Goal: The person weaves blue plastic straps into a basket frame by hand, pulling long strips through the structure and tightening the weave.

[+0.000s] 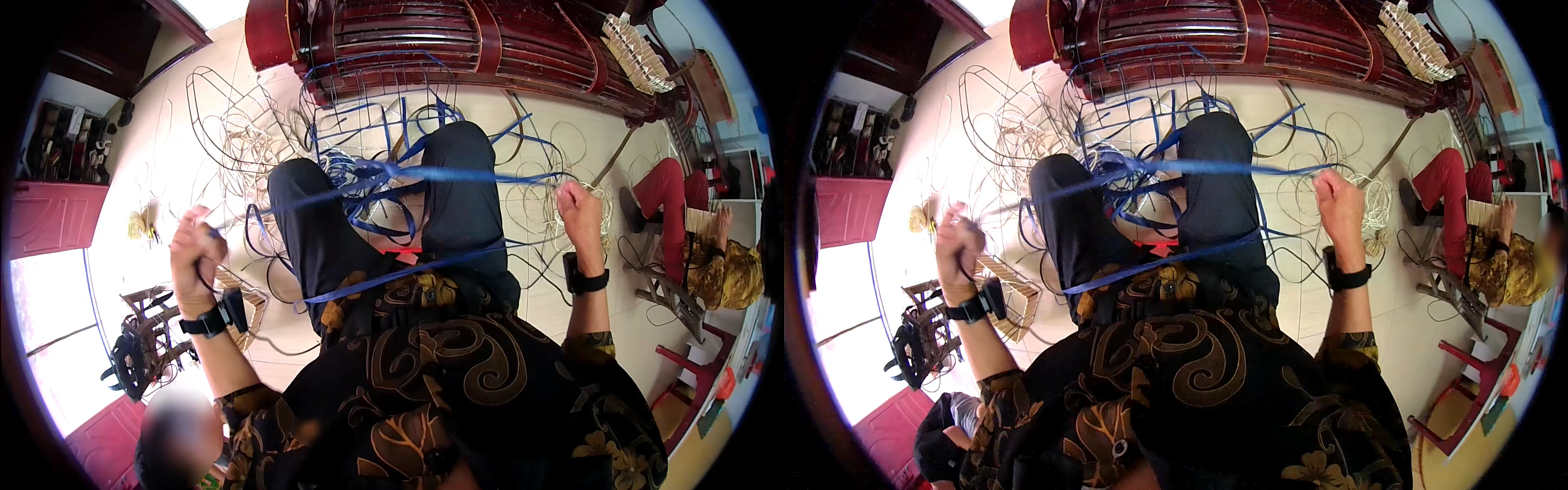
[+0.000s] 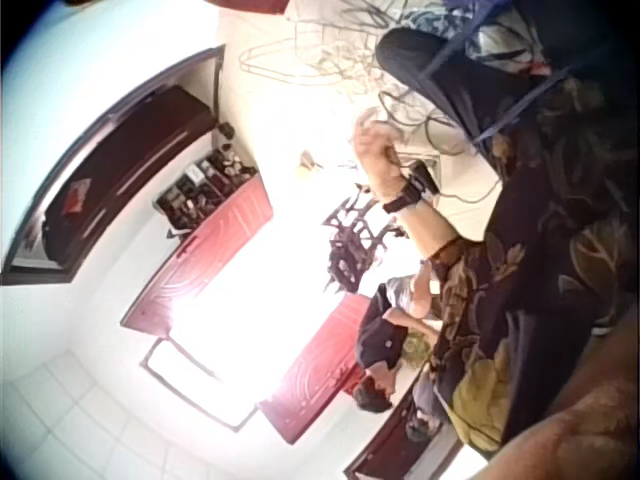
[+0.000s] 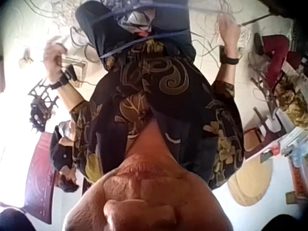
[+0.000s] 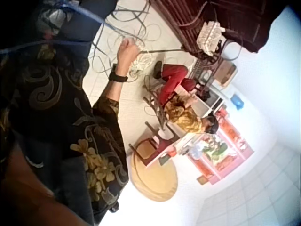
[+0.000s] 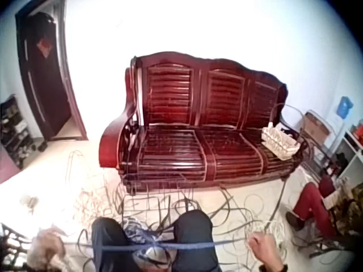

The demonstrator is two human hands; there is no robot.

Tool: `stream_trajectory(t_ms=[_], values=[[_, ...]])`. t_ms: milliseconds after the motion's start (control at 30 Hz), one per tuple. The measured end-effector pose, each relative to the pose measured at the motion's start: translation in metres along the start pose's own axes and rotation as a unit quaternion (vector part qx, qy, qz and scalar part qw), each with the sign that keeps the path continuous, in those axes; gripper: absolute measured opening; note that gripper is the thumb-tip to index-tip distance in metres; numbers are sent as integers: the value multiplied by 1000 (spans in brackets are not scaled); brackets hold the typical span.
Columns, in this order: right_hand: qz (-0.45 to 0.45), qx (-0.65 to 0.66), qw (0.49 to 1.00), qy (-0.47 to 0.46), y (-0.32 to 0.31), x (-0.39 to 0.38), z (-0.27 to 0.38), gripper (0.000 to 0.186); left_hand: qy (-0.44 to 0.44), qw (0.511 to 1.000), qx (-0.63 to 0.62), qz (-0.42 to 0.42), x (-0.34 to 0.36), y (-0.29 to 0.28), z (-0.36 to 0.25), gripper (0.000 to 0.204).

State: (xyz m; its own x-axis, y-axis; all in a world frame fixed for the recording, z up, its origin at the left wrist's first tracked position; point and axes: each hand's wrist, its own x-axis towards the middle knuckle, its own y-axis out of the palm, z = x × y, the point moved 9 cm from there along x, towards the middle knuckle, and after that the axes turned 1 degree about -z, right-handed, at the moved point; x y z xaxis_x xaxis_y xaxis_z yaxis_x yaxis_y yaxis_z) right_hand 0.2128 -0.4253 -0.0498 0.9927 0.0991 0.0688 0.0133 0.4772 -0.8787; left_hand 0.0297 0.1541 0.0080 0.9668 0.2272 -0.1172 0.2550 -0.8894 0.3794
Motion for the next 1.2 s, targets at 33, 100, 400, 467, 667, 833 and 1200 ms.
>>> stream_trajectory(t_ms=[33, 100, 400, 467, 667, 833, 1200], values=[[46, -49, 998, -9, 8, -6, -10, 12, -89, 978, 173, -76, -13, -19, 25, 37], [97, -116, 987, -49, 15, -14, 8, 18, -224, 902, 367, -48, -39, -17, 71, 28], [148, 66, 930, -331, 126, -6, 222, 38, -226, 876, 425, 17, -60, -6, 125, 18], [133, -46, 926, -351, 162, -2, 237, 35, -219, 854, 470, 25, -65, -5, 121, 19], [255, 55, 946, -193, 207, 26, 234, 24, 129, 751, 647, -8, -55, 47, 61, 19], [259, 309, 903, -150, 122, 5, 296, 22, -58, 957, 283, -17, -10, 86, 54, 31], [138, 395, 858, -297, 49, -48, 312, 22, -181, 922, -306, 153, 56, 174, 106, 39]])
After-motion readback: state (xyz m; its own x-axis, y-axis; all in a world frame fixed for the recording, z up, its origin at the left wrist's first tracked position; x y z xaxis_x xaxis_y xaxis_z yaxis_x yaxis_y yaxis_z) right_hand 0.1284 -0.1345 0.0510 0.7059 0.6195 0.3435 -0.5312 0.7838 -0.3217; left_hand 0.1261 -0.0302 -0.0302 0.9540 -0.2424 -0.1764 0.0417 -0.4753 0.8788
